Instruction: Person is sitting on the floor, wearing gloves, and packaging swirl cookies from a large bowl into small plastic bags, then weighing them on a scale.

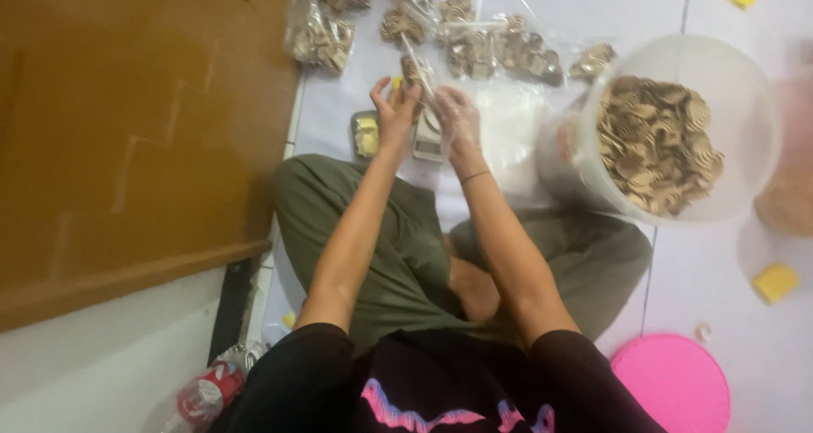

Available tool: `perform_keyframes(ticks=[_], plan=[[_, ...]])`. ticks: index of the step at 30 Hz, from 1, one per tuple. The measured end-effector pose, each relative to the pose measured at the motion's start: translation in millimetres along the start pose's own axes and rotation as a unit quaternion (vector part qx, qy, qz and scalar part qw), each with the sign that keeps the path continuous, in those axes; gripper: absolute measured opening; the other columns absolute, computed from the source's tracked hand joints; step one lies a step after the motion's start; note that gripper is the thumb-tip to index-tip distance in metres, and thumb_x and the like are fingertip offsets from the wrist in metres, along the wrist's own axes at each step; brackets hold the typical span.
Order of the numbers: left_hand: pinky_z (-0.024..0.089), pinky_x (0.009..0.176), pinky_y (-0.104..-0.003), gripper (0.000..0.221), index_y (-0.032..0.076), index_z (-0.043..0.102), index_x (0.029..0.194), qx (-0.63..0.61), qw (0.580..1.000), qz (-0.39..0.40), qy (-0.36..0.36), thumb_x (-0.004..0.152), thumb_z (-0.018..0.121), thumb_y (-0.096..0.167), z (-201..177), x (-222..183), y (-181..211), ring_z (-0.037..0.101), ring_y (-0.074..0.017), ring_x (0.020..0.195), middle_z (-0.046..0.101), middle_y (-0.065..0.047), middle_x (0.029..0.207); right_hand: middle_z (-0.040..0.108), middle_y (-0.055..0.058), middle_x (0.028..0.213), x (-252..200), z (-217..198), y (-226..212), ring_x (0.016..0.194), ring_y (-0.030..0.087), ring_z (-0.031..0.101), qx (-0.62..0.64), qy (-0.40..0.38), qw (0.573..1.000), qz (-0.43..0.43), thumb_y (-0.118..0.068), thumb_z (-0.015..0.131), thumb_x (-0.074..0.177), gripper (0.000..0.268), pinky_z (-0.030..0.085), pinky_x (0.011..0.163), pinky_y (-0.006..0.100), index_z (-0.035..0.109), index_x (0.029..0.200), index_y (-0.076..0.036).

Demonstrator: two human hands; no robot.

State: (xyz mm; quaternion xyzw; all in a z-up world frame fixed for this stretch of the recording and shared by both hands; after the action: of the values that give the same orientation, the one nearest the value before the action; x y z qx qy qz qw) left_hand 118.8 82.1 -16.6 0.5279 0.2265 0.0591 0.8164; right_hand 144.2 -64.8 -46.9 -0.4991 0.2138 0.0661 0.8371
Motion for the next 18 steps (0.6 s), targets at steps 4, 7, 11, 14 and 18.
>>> perform_keyframes(ticks=[4, 7, 11, 14, 18], plan=[[0.058, 0.096, -0.042, 0.057, 0.024, 0.049, 0.14, 0.067, 0.997, 0.034, 0.008, 0.094, 0.081, 0.032, -29, 76, 6, 0.064, -0.0312, 0.117, 0.055, -0.021, 0.136, 0.072, 0.019, 0.112, 38, 58, 32, 0.099, 0.03, 0.075, 0.031, -0.035, 0.999, 0.003, -0.009, 0.083, 0.088, 0.045, 0.062, 0.093, 0.037, 0.064, 0.127, 0.0], [0.059, 0.097, -0.05, 0.047, 0.024, 0.056, 0.139, 0.084, 0.995, 0.021, 0.052, 0.096, 0.075, 0.029, -48, 104, 28, 0.062, -0.0412, 0.125, 0.051, -0.025, 0.14, 0.073, 0.021, 0.11, 61, 95, 59, 0.097, 0.033, 0.076, 0.068, -0.04, 0.997, 0.019, -0.006, 0.084, 0.086, 0.05, 0.062, 0.093, 0.041, 0.061, 0.13, 0.003], [0.058, 0.102, -0.042, 0.045, 0.022, 0.052, 0.143, 0.164, 0.986, 0.015, -0.028, 0.098, 0.054, 0.019, -71, 143, 25, 0.063, -0.0255, 0.124, 0.057, -0.009, 0.145, 0.068, 0.019, 0.111, 60, 140, 63, 0.098, 0.024, 0.069, 0.136, -0.087, 0.986, 0.033, 0.006, 0.066, 0.091, 0.035, 0.059, 0.091, 0.031, 0.057, 0.125, 0.007], [0.051, 0.109, -0.047, 0.052, 0.018, 0.05, 0.148, 0.195, 0.98, 0.032, 0.028, 0.097, 0.06, 0.017, -89, 138, 19, 0.059, -0.0352, 0.129, 0.055, -0.021, 0.146, 0.066, 0.024, 0.12, 66, 147, 86, 0.108, 0.032, 0.069, 0.065, -0.081, 0.993, 0.053, 0.002, 0.068, 0.091, 0.042, 0.058, 0.099, 0.038, 0.057, 0.132, 0.006], [0.056, 0.105, -0.044, 0.058, 0.029, 0.057, 0.144, 0.283, 0.943, 0.065, 0.165, 0.09, 0.077, 0.023, -116, 139, 2, 0.071, -0.0312, 0.118, 0.059, -0.013, 0.145, 0.055, 0.03, 0.137, 51, 143, 80, 0.118, 0.039, 0.064, -0.021, -0.057, 0.998, 0.035, -0.001, 0.07, 0.09, 0.053, 0.055, 0.105, 0.046, 0.055, 0.141, 0.006]])
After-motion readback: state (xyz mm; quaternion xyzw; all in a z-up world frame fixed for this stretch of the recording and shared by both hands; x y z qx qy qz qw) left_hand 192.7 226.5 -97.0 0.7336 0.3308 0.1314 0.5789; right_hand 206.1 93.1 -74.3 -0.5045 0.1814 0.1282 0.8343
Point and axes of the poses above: each hand's wrist, its own x-axis towards the middle knuckle, its own z-axis out of the palm, y = z × x, the point moved 7 cm from there along x, towards the middle knuckle
